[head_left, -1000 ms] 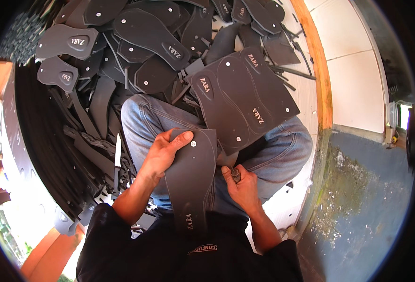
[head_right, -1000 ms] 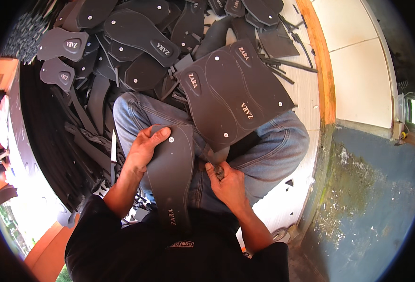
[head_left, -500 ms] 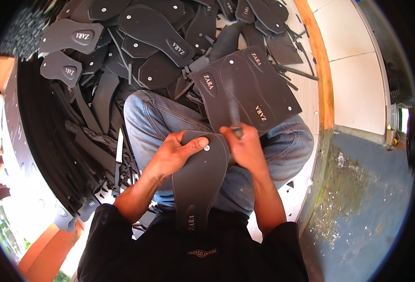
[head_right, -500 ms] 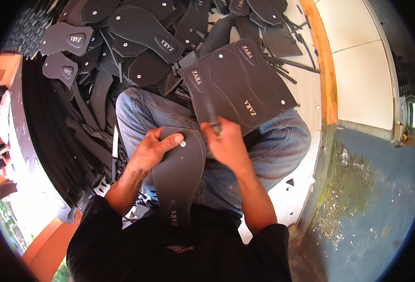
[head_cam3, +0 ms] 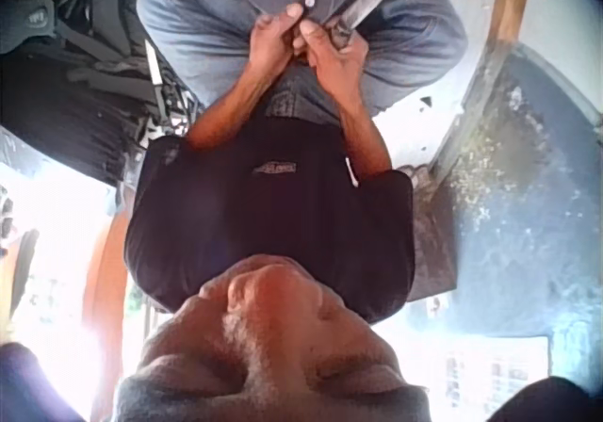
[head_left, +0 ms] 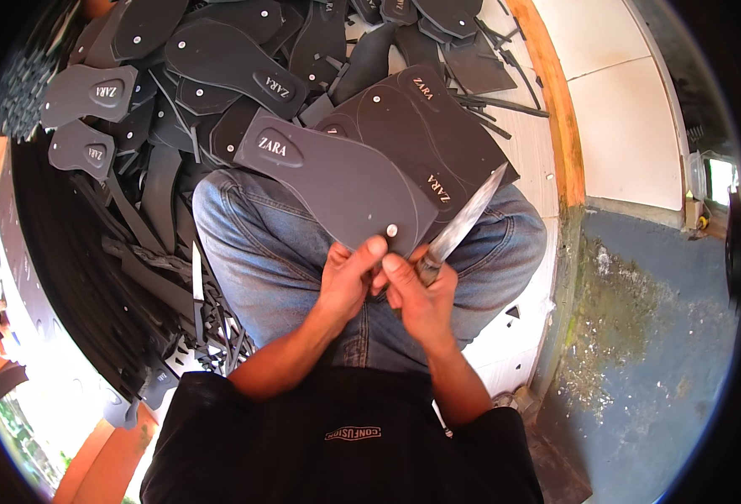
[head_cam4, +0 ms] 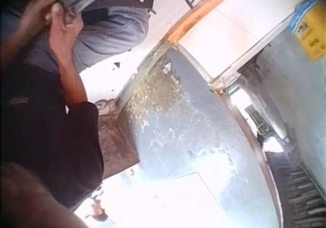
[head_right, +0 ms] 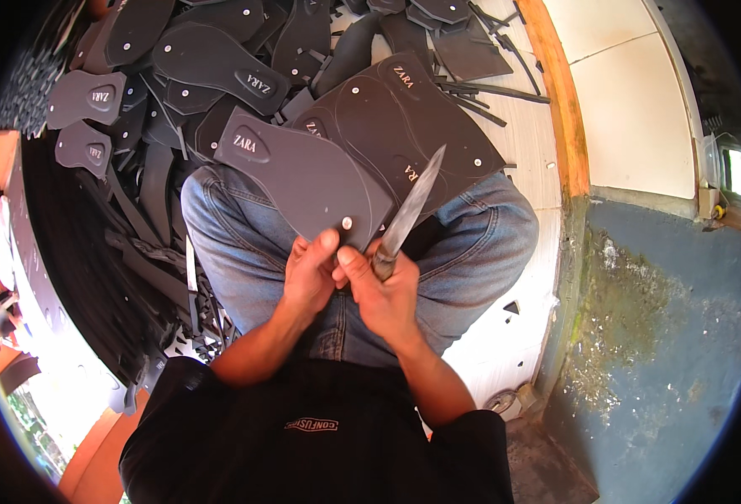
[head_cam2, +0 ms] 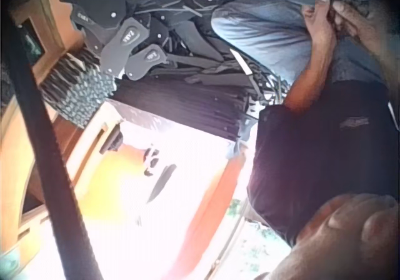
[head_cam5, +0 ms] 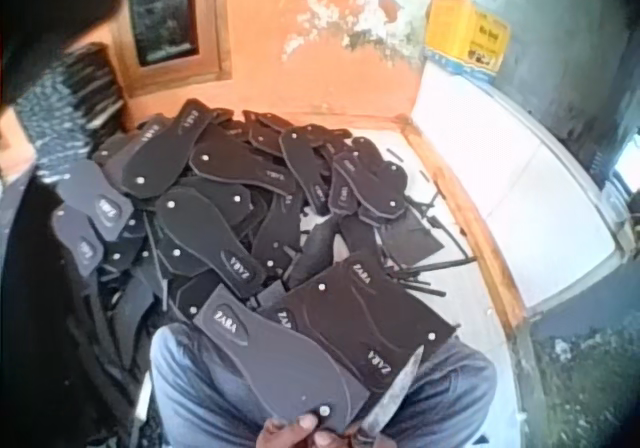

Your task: The person uses a knife to cut and trim individual insole shapes from large sheets of dark material marked with brand labels while sitting among a pile of finished components.

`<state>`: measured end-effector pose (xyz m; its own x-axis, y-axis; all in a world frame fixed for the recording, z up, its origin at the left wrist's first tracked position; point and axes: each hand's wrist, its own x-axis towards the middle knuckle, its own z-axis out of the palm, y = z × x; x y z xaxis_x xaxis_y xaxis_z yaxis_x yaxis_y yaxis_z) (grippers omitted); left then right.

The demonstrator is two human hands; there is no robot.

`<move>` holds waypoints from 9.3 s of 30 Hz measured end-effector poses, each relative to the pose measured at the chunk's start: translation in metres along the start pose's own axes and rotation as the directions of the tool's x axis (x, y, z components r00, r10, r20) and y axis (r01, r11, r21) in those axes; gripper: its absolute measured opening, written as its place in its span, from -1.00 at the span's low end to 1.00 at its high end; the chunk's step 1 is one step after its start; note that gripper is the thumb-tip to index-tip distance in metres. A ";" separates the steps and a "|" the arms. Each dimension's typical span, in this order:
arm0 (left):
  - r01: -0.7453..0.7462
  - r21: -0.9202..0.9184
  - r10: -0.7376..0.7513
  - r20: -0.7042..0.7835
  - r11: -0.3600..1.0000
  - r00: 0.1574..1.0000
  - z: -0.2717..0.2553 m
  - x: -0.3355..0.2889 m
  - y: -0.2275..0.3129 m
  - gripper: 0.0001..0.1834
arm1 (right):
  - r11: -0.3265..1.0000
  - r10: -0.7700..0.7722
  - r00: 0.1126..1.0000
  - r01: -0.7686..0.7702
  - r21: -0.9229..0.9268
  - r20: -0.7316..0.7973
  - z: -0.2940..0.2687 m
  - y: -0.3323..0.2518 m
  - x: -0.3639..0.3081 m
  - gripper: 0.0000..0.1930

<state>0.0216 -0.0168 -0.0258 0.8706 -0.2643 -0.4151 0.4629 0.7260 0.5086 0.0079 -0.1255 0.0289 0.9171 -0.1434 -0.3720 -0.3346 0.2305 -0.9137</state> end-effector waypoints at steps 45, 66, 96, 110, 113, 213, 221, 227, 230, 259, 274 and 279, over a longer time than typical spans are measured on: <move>0.136 0.278 -0.082 -0.197 0.951 0.977 -0.038 -0.010 0.092 -0.78 | 0.685 -0.030 0.983 0.154 -0.712 0.184 -0.019 0.042 -0.025 -0.58; -0.186 0.324 0.334 -0.496 0.928 0.802 -0.053 -0.006 0.116 -0.70 | 0.862 -0.037 0.992 -0.028 -0.506 -0.119 -0.025 0.015 0.042 -0.74; 0.234 0.034 -0.226 -0.161 0.972 0.961 -0.014 -0.039 0.005 -0.83 | 0.446 0.101 0.989 0.049 -0.894 0.104 -0.036 0.011 0.005 -0.82; -0.521 0.395 0.601 -0.107 0.757 0.792 0.027 0.120 0.235 -0.65 | 0.799 0.012 0.994 -0.074 -0.597 -0.106 -0.058 0.040 -0.003 -0.69; -0.448 0.327 0.534 -0.259 0.832 0.805 -0.019 0.114 0.194 -0.73 | 0.808 -0.022 0.991 -0.062 -0.586 -0.135 -0.060 0.042 -0.004 -0.68; 0.161 -0.144 -0.201 -0.339 0.977 0.919 -0.043 -0.045 0.029 -0.67 | 0.510 0.158 0.892 0.294 -0.808 0.424 -0.026 0.063 0.034 -0.56; 0.164 -0.169 -0.213 -0.334 0.972 0.918 -0.040 -0.045 0.030 -0.69 | 0.498 0.090 0.910 0.311 -0.810 0.405 -0.004 0.082 0.055 -0.59; 0.158 -0.191 -0.216 -0.334 0.969 0.917 -0.038 -0.043 0.027 -0.70 | 0.494 0.051 0.919 0.317 -0.809 0.391 0.009 0.091 0.062 -0.61; 0.154 -0.206 -0.218 -0.337 0.966 0.916 -0.035 -0.041 0.024 -0.71 | 0.502 0.037 0.922 0.315 -0.805 0.385 0.015 0.094 0.065 -0.62; 0.434 0.283 -0.388 -0.204 0.856 0.899 -0.020 -0.096 0.055 -0.59 | 0.862 0.005 0.949 0.156 -0.483 0.316 0.078 0.073 0.117 -0.58; -0.268 0.510 0.210 0.169 0.817 0.963 -0.083 -0.031 0.039 -0.78 | 0.960 0.145 0.987 -0.123 0.253 -0.069 0.003 -0.013 0.048 -0.81; -0.004 0.044 0.005 -0.023 0.999 1.000 0.008 0.009 -0.001 -0.77 | 0.964 -0.207 0.972 0.185 -0.189 -0.109 0.003 0.003 0.027 -0.73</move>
<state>0.0305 -0.0246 -0.0240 0.8686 -0.2462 -0.4300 0.4666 0.6985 0.5425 0.0323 -0.1262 0.0165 0.9374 -0.2919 -0.1898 -0.1943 0.0140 -0.9809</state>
